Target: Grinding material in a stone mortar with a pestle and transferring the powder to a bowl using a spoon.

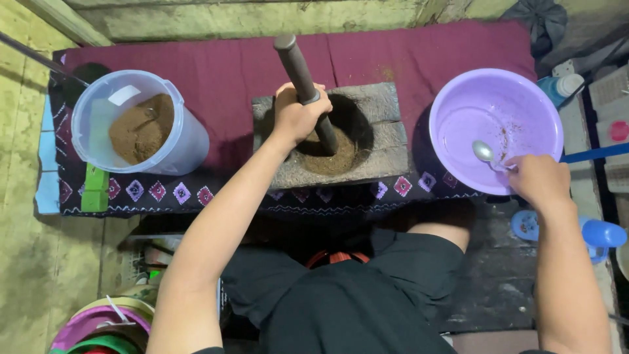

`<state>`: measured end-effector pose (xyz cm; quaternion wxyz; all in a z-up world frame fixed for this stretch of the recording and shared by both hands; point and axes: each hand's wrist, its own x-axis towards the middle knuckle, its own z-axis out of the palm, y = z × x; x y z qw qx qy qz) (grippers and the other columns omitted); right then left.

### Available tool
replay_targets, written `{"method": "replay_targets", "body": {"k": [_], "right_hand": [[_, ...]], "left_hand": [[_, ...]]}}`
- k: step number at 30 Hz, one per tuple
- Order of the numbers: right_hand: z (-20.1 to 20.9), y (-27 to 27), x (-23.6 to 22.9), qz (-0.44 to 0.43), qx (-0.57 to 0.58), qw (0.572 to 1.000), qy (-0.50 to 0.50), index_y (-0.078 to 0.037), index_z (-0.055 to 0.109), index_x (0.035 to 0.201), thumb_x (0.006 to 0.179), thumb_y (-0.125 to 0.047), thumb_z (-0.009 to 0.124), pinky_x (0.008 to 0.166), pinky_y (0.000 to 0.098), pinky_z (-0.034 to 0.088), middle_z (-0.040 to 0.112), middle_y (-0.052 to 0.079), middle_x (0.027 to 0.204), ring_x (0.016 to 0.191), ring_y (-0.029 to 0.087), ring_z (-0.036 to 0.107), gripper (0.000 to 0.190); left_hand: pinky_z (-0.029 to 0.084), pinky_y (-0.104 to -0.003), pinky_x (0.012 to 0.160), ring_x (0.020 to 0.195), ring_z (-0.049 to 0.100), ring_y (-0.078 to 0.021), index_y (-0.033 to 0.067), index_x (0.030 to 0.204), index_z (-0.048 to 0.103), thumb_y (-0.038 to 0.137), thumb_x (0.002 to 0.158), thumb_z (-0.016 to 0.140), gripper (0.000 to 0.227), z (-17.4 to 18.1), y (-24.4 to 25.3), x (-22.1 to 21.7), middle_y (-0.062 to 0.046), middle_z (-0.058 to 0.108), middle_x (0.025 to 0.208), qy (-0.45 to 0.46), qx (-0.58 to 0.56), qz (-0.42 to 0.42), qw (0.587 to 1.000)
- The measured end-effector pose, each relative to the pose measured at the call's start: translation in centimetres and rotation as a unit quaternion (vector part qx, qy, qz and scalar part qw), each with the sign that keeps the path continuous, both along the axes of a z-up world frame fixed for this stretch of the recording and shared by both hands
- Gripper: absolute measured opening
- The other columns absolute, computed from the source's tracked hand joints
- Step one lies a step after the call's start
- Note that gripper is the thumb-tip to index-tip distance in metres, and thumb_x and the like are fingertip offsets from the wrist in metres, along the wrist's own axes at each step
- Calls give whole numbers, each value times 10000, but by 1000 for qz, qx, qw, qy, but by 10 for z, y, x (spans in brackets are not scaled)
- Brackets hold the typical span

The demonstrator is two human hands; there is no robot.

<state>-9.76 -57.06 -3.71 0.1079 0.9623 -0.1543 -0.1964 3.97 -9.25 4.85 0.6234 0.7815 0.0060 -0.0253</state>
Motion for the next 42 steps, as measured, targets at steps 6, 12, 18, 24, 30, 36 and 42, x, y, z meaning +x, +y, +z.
{"method": "replay_targets", "body": {"k": [6,12,18,24,30,36,42], "right_hand": [[-7,-27,-4,45,46,954,-293,-244,840,1183,985,-372,711,785,444,554,806,30,1040,992,329,749,268],[97,91,9,290,248,734,-562,153,758,1080,1158,218,899,714,397,554,740,273,1010,918,356,698,173],[106,240,68,340,457,615,-546,36,703,1009,1076,18,687,642,319,564,773,140,917,774,322,761,71],[42,278,121,459,380,674,-436,-12,619,978,1070,6,582,585,411,536,640,146,842,751,433,661,100],[46,275,121,409,384,744,-363,-62,478,928,1063,-23,614,526,434,464,522,133,733,693,487,616,196],[49,273,124,407,418,737,-342,-67,406,869,1006,53,656,466,380,408,495,141,651,615,490,594,309],[58,295,104,510,387,710,-291,-49,443,861,895,68,620,473,500,465,524,198,718,639,496,600,215]], "left_hand": [[547,-458,920,920,685,-241,130,713,779,177,674,745,70,-21,1,13,-49,704,970,-15,-18,49,999],[551,-375,658,672,646,-173,118,655,734,122,713,733,58,-23,0,18,-8,712,670,-13,-97,80,992],[486,-329,661,641,598,-149,114,586,654,268,676,732,195,-32,1,12,-30,556,530,-11,-28,97,995],[475,-292,615,577,575,-121,139,546,604,284,677,720,227,-29,12,11,8,477,478,-20,-18,86,996],[465,-323,600,625,542,-129,73,597,552,190,685,668,187,-33,13,7,-103,482,507,-140,-15,41,989],[461,-290,583,595,533,-141,61,574,505,97,672,654,182,-30,9,7,-122,464,509,-212,-48,48,975],[438,-208,593,580,535,-60,155,542,569,115,663,714,193,-36,19,8,115,437,537,-171,-106,79,976]]}}
